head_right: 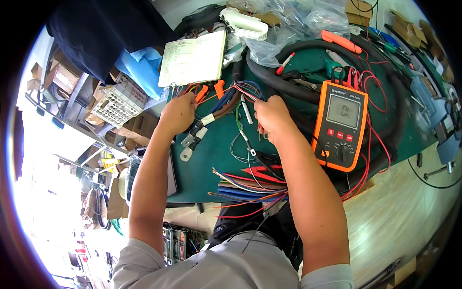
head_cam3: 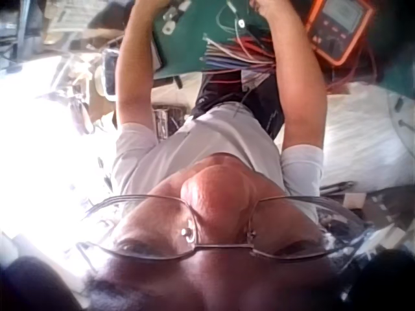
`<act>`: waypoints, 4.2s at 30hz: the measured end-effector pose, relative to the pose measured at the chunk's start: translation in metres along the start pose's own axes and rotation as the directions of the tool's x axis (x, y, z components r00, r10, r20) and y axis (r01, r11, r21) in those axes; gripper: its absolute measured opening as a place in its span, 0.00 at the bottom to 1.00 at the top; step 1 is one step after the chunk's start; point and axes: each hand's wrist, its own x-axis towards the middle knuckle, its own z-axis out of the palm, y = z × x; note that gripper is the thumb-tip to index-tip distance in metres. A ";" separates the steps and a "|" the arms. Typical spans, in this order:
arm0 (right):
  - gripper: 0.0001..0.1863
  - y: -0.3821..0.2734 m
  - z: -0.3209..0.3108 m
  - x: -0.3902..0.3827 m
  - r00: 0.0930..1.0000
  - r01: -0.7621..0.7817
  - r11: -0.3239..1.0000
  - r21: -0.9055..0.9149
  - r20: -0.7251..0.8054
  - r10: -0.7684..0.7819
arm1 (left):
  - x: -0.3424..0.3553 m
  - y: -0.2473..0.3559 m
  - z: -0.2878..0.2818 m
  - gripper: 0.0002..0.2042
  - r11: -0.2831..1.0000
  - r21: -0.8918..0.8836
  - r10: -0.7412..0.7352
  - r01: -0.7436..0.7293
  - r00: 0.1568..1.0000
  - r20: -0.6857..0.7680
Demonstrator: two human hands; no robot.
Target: The person sorts and organizes a large bundle of color-coded wires by hand on a workbench, checking them against notes in a notebook and eventually handling a small plastic bag.
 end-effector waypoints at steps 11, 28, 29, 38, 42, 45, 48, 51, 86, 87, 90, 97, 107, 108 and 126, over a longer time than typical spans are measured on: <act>0.09 0.008 0.008 -0.004 0.997 0.071 0.991 -0.116 0.045 -0.066 | 0.008 -0.004 0.016 0.09 0.990 0.094 0.080 -0.104 0.969 0.234; 0.09 -0.001 0.014 -0.015 0.998 0.037 0.979 -0.200 0.056 -0.026 | -0.019 0.048 0.021 0.07 0.980 -0.001 0.198 -0.200 0.974 -0.107; 0.08 -0.004 0.016 -0.018 0.999 0.024 0.980 -0.196 0.049 -0.015 | -0.018 0.043 0.024 0.07 0.981 -0.052 0.175 -0.186 0.971 -0.163; 0.08 0.003 0.013 -0.013 0.998 0.029 0.969 -0.244 0.057 -0.016 | 0.008 0.010 0.034 0.08 0.994 -0.011 0.103 -0.105 0.991 -0.087; 0.07 0.001 0.013 -0.013 0.999 0.037 0.967 -0.252 0.042 -0.027 | 0.026 0.005 0.026 0.09 0.982 0.115 0.147 -0.149 0.989 0.019; 0.07 -0.001 0.016 -0.015 0.999 0.043 0.962 -0.268 0.021 -0.039 | 0.038 0.006 0.030 0.08 0.981 0.115 0.134 -0.154 0.977 0.164; 0.08 0.001 0.015 -0.013 0.996 0.084 0.961 -0.263 0.040 -0.076 | 0.047 -0.003 0.046 0.07 0.979 -0.055 0.202 -0.196 0.970 0.136; 0.08 0.001 0.014 -0.014 0.996 0.089 0.956 -0.279 0.045 -0.079 | 0.043 -0.001 0.040 0.08 0.947 -0.224 0.258 -0.229 0.960 0.109; 0.12 -0.002 0.014 -0.012 0.997 0.071 0.959 -0.273 0.045 -0.061 | -0.006 0.089 0.026 0.10 0.769 -0.582 0.263 -0.264 0.961 -0.088; 0.12 -0.002 0.013 -0.012 0.997 0.072 0.956 -0.284 0.034 -0.065 | -0.006 0.088 0.030 0.11 0.771 -0.588 0.250 -0.246 0.965 -0.075; 0.12 0.002 0.012 -0.010 0.993 0.114 0.954 -0.276 0.039 -0.107 | -0.008 0.087 0.040 0.12 0.739 -0.658 0.184 -0.148 0.983 -0.015; 0.12 0.002 0.012 -0.009 0.996 0.092 0.952 -0.291 0.036 -0.086 | -0.007 0.084 0.062 0.11 0.620 -0.784 0.027 0.018 0.999 0.043; 0.10 0.003 0.016 -0.013 0.994 0.102 0.963 -0.248 0.070 -0.087 | -0.025 0.093 0.064 0.11 0.126 -0.963 -0.018 0.240 0.971 0.240; 0.10 0.004 0.014 -0.012 0.994 0.095 0.967 -0.238 0.071 -0.081 | -0.026 0.093 0.065 0.11 0.094 -0.957 -0.006 0.273 0.962 0.274; 0.11 -0.003 0.000 -0.010 0.968 -0.047 0.997 -0.062 0.242 0.060 | -0.023 0.086 0.074 0.13 -0.265 -0.858 0.171 0.440 0.897 0.407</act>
